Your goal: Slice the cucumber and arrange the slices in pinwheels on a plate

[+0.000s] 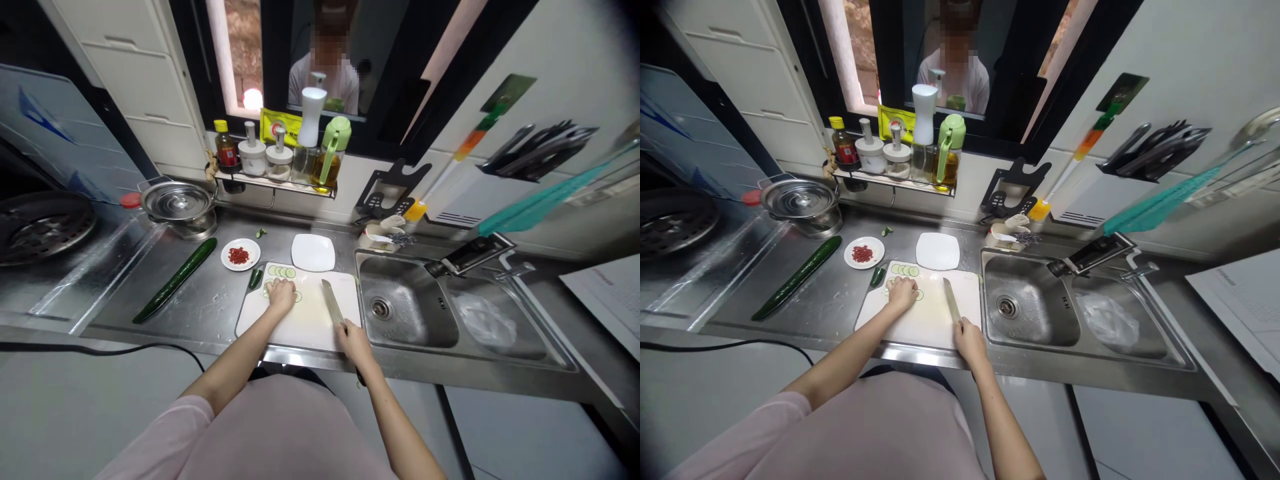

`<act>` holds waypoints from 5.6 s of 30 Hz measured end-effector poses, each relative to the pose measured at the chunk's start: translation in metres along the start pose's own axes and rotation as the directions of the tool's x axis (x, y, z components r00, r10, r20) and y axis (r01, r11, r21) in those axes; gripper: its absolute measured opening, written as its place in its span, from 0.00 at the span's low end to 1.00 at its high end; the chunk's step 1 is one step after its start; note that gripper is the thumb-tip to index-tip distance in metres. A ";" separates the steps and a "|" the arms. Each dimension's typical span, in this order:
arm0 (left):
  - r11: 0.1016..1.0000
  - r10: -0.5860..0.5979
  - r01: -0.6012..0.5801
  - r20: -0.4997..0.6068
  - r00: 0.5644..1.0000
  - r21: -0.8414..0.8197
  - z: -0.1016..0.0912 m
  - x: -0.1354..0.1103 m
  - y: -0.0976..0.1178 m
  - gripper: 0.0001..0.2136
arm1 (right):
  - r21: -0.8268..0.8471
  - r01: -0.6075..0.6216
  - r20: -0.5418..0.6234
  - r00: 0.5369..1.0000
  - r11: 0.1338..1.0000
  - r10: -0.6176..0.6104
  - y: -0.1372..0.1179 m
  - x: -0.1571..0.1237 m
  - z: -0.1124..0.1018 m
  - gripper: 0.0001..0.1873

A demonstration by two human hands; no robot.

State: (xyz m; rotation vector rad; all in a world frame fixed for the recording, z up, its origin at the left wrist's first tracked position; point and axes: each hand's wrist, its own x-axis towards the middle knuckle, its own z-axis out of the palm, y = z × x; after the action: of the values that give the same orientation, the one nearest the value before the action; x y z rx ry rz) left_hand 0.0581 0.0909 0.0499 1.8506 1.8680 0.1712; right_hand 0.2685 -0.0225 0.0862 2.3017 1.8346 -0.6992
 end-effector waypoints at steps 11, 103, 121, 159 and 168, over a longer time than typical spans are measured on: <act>0.941 -0.163 0.138 -0.056 0.985 -0.309 0.001 -0.035 -0.018 0.06 | -0.047 -0.002 0.022 1.000 0.999 0.003 -0.009 0.005 0.005 0.19; 0.988 -0.144 0.144 0.011 0.990 -0.055 0.012 -0.007 -0.012 0.13 | -0.119 0.227 0.279 0.942 0.967 -0.187 -0.038 -0.006 -0.009 0.20; 0.987 -0.148 0.148 0.012 0.989 -0.058 0.006 -0.012 -0.007 0.13 | -0.110 0.207 0.280 0.945 0.972 -0.170 -0.044 0.001 -0.008 0.18; 0.986 -0.153 0.153 0.004 0.988 -0.060 0.008 -0.010 -0.009 0.11 | -0.101 0.219 0.267 0.946 0.970 -0.186 -0.033 -0.009 -0.008 0.18; 0.986 -0.153 0.152 0.000 0.988 -0.064 0.006 -0.012 -0.005 0.12 | -0.094 0.209 0.262 0.948 0.973 -0.178 -0.024 -0.016 -0.008 0.19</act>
State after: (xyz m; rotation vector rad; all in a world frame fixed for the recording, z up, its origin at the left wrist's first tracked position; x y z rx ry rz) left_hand 0.0552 0.0780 0.0457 1.6590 1.9752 0.1801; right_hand 0.2452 -0.0274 0.1046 1.8769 1.9386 -0.8387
